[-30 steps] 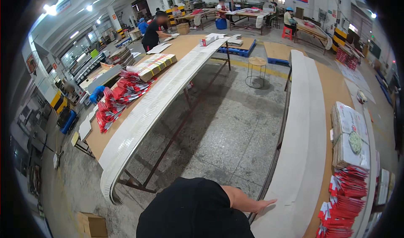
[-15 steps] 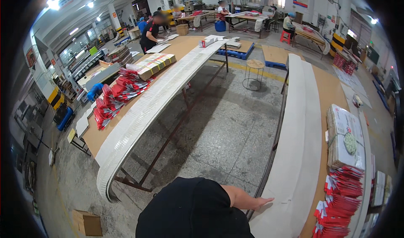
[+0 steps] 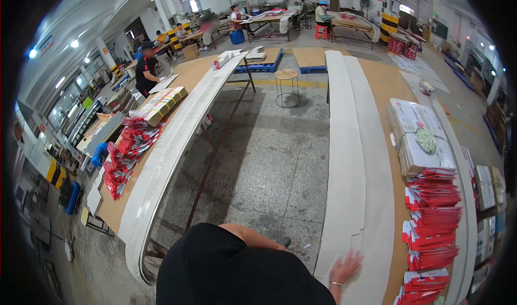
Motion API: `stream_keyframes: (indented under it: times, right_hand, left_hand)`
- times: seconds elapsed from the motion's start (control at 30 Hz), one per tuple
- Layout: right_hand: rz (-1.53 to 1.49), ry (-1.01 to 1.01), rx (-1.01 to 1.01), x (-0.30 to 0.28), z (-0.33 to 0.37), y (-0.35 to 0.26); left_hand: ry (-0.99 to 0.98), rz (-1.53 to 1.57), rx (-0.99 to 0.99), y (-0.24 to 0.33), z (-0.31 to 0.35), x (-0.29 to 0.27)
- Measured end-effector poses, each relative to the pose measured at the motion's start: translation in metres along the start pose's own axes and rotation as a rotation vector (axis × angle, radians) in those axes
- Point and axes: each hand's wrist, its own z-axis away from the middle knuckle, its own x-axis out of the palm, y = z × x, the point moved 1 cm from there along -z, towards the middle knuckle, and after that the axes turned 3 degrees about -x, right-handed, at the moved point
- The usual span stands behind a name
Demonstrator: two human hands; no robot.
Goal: Organizing and aligning a large stack of cardboard panels on a work table in a factory environment.
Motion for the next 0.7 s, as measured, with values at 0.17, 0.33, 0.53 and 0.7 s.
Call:
stream_keyframes:
  times: [0.17,0.33,0.53,0.7]
  right_hand:
    - [0.029,-0.276,0.047,0.030,0.018,-0.022]
    - [0.142,-0.198,-0.002,0.043,0.025,-0.018]
    - [0.187,-0.182,-0.029,0.047,0.020,-0.026]
    - [0.228,-0.177,0.021,0.053,0.022,-0.019]
  left_hand:
    - [-0.030,-0.259,-0.070,0.019,0.019,-0.029]
    - [-0.003,-0.214,-0.038,0.003,-0.007,-0.033]
    - [0.037,-0.187,0.001,-0.030,-0.013,-0.018]
    - [0.048,-0.174,0.055,-0.046,0.009,-0.028]
